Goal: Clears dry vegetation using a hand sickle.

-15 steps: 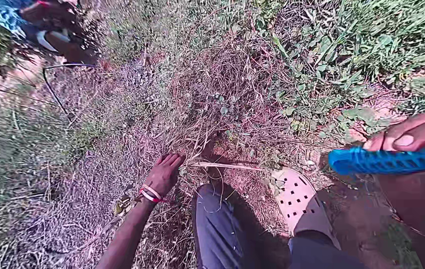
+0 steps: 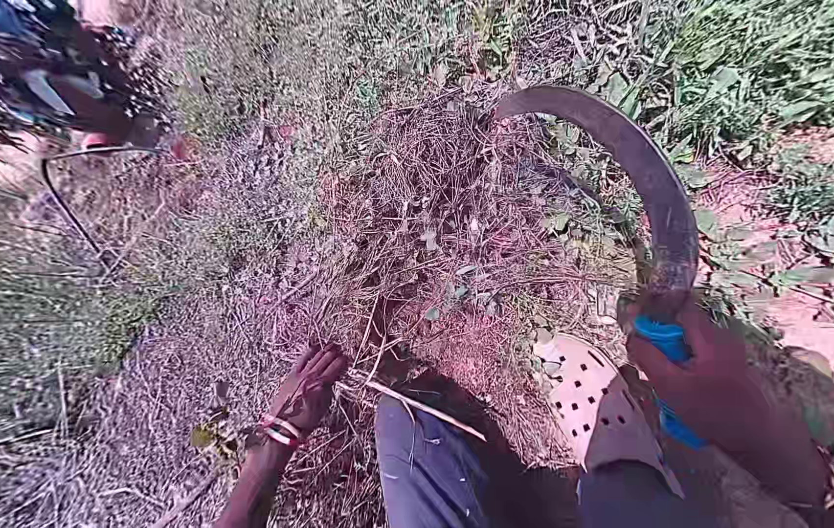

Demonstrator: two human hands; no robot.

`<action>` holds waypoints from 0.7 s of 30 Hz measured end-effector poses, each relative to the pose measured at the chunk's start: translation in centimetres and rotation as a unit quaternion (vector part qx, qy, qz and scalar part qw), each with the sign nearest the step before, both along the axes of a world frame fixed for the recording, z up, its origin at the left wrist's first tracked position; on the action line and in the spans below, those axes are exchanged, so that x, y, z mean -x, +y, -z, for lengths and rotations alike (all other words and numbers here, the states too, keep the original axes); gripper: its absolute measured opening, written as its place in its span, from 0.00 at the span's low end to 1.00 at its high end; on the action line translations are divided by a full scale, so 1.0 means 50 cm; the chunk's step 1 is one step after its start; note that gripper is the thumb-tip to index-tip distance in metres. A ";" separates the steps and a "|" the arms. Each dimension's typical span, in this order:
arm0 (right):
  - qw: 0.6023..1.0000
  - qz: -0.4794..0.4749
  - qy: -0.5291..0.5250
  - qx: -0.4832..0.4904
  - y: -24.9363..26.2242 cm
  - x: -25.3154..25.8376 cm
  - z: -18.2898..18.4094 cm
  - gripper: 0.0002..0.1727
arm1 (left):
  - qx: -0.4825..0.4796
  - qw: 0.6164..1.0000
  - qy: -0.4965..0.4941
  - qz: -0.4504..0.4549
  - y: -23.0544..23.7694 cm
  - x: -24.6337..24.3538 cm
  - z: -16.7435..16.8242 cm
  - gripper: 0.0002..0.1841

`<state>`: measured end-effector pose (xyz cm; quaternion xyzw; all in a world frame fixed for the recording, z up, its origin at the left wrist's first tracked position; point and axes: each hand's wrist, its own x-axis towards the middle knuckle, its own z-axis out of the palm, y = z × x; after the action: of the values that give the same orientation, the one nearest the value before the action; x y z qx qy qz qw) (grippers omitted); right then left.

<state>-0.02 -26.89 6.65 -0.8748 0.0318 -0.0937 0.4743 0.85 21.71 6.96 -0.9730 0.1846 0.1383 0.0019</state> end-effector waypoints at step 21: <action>0.993 0.033 -0.105 0.042 0.002 -0.034 -0.041 0.21 | 0.121 0.985 -0.113 -0.045 -0.294 -0.176 0.012 0.23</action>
<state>1.67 -26.81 8.72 -0.8776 0.0069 -0.2015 0.4349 9.66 6.99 6.35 -0.9828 0.1543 0.0043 -0.1011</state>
